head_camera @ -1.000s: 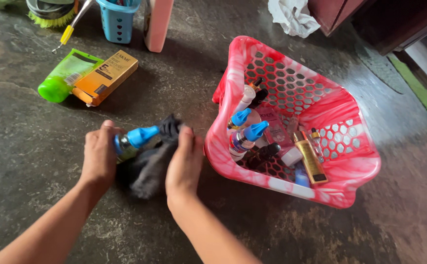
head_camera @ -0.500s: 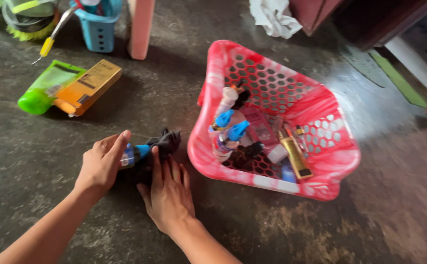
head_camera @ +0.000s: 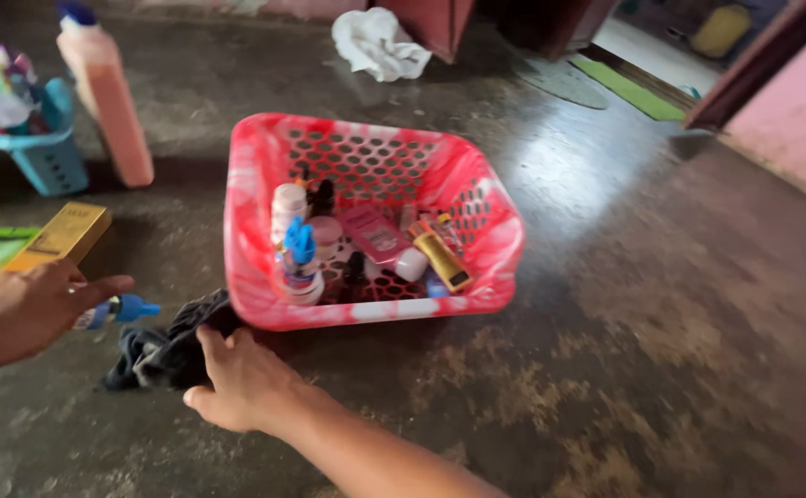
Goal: The person wipes several small bottles and boxes with a dark cloth and places them into a pink plastic basket. The person handles items one at a time, wiping each before adding it to the basket.
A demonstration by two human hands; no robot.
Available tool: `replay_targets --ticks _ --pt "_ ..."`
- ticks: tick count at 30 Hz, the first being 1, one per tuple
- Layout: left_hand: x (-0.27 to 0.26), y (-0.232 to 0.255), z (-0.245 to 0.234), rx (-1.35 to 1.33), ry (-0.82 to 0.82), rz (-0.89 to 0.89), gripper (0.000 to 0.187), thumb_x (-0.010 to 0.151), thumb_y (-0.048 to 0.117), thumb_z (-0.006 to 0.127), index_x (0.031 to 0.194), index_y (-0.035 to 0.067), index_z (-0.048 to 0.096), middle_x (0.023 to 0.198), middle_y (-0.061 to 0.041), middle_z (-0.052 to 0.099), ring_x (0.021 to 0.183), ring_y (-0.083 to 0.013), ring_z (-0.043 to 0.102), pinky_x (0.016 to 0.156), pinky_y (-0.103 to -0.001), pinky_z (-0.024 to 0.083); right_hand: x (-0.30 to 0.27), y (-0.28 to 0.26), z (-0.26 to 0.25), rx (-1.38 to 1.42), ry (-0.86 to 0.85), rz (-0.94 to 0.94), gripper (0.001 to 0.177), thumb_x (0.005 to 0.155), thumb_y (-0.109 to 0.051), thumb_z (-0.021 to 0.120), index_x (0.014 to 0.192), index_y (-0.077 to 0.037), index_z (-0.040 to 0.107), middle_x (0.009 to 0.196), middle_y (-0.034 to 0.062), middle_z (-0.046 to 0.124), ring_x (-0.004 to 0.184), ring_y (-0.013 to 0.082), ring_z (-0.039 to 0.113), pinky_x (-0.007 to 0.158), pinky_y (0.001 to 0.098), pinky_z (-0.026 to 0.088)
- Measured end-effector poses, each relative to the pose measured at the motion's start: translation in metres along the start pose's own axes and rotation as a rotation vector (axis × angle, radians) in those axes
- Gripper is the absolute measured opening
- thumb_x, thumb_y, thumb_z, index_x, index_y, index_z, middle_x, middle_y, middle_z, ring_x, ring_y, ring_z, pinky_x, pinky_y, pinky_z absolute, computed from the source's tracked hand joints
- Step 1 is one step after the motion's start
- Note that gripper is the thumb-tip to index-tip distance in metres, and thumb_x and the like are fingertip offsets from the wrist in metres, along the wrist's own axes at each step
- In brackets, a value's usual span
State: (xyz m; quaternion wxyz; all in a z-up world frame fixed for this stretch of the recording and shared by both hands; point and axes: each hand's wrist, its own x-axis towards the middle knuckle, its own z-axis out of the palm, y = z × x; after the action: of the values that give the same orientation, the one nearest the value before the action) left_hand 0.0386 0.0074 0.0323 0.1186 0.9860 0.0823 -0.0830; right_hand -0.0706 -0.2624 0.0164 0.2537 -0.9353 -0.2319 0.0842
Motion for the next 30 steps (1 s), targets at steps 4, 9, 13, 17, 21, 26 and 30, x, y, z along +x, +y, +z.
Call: replay_targets --ticks 4,9,13,17,21,26,30 --pt "0.01 0.048 -0.042 -0.263 -0.102 -0.033 0.07 0.093 0.072 0.053 0.101 0.003 0.063 0.077 -0.021 0.062 0.058 -0.0315 0.063 0.057 -0.046 0.049 -0.02 0.006 -0.043 0.705 0.048 -0.014 0.088 0.097 -0.06 0.059 0.156 0.001 0.037 0.133 0.0239 0.061 0.107 0.034 0.072 0.092 0.0451 0.057" --pt "0.013 0.151 -0.017 -0.652 -0.145 0.705 0.047 0.099 0.051 0.051 0.116 0.009 0.066 0.085 -0.01 0.067 0.07 -0.0237 0.062 0.063 -0.043 0.053 -0.052 0.0 -0.137 1.404 0.184 0.047 0.071 0.099 -0.062 0.059 0.137 -0.002 0.051 0.11 0.0081 0.067 0.089 0.0209 0.069 0.073 0.0409 0.062" --pt "-0.07 0.243 -0.047 -0.626 -0.146 0.652 0.035 0.094 0.024 0.051 0.121 0.01 0.07 0.091 -0.013 0.07 0.078 -0.0267 0.067 0.068 -0.043 0.058 -0.084 0.031 -0.178 1.391 0.346 -0.066 0.052 0.101 -0.054 0.062 0.126 -0.009 0.055 0.106 0.0089 0.066 0.085 0.0223 0.07 0.071 0.0408 0.063" --pt "-0.116 0.313 -0.078 -0.211 -0.138 0.678 0.044 0.09 0.01 0.055 0.131 0.015 0.071 0.097 -0.015 0.069 0.086 -0.0309 0.07 0.075 -0.045 0.061 -0.105 0.089 -0.203 0.666 0.679 -0.052 0.043 0.097 -0.046 0.07 0.115 -0.008 0.065 0.105 0.0112 0.071 0.107 0.0317 0.066 0.092 0.0481 0.055" --pt "-0.11 0.345 -0.055 -0.002 0.039 0.953 0.042 0.085 0.025 0.064 0.123 0.007 0.059 0.105 -0.018 0.063 0.099 -0.0344 0.065 0.087 -0.047 0.054 -0.108 0.135 -0.196 0.294 0.834 -0.053 0.049 0.091 -0.043 0.071 0.124 -0.008 0.067 0.119 0.0158 0.065 0.121 0.037 0.057 0.104 0.0474 0.048" --pt "-0.093 0.339 -0.025 0.142 0.248 1.081 0.058 0.079 0.022 0.066 0.133 0.006 0.051 0.123 -0.019 0.053 0.107 -0.0392 0.057 0.089 -0.053 0.049 -0.1 0.184 -0.162 0.015 0.983 -0.186 0.051 0.092 -0.043 0.078 0.12 -0.004 0.062 0.144 0.0214 0.059 0.14 0.0399 0.053 0.113 0.0507 0.047" --pt "-0.081 0.317 -0.014 0.117 0.337 1.159 0.054 0.076 0.017 0.065 0.126 0.003 0.053 0.119 -0.02 0.054 0.107 -0.0381 0.058 0.094 -0.052 0.049 -0.09 0.191 -0.145 0.263 0.667 0.203 0.049 0.087 -0.047 0.078 0.11 -0.005 0.067 0.113 0.0181 0.074 0.109 0.0334 0.073 0.094 0.0446 0.056"
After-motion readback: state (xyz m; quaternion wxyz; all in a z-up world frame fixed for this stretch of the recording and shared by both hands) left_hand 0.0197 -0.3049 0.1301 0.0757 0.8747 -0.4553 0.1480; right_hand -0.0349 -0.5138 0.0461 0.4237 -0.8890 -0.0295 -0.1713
